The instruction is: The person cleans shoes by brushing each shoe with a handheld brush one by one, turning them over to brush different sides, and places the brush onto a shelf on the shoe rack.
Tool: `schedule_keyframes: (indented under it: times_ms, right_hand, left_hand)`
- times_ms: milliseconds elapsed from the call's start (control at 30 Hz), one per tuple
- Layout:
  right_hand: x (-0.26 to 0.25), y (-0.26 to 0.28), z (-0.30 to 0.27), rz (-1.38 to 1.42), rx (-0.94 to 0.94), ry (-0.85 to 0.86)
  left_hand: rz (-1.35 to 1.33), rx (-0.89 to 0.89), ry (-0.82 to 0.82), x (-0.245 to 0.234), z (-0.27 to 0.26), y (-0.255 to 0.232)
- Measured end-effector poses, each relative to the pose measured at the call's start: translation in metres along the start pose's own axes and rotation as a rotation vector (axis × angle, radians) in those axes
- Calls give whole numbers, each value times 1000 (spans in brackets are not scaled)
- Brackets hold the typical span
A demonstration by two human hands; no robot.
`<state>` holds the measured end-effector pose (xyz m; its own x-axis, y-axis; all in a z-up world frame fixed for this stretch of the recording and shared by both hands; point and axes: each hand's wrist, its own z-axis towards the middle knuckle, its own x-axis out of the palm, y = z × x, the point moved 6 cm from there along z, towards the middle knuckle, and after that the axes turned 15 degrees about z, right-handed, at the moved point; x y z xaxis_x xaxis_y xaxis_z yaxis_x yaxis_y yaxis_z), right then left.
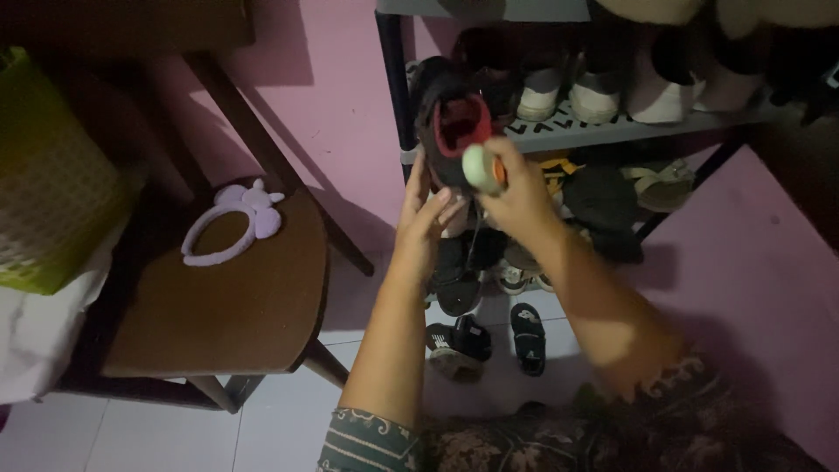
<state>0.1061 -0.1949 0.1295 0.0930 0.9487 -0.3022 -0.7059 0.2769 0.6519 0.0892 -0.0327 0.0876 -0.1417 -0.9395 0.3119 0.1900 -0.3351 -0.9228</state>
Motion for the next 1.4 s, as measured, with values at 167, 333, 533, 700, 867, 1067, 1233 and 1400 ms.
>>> schedule_keyframes:
  times_ms: [167, 333, 533, 700, 867, 1067, 1233, 1400]
  right_hand:
    - [13, 14, 49, 4, 24, -22]
    - [31, 10, 82, -255, 274, 32]
    - [35, 5, 88, -217, 286, -36]
    - [29, -27, 37, -52, 274, -165]
    - [57, -100, -34, 890, 593, -44]
    - [57, -113, -74, 792, 675, 90]
    - [60, -118, -109, 482, 572, 449]
    - [52, -174, -177, 404, 787, 709]
  left_hand:
    - [56, 61, 77, 3, 2, -11]
    - [49, -7, 37, 1, -5, -12]
    - [31, -53, 27, -8, -3, -2]
    - [114, -191, -10, -21, -2, 18]
    - [375, -223, 203, -16, -10, 43]
    - [413, -255, 273, -8, -17, 83]
    - [416, -345, 200, -25, -29, 160]
    - [505, -519, -173, -71, -61, 258]
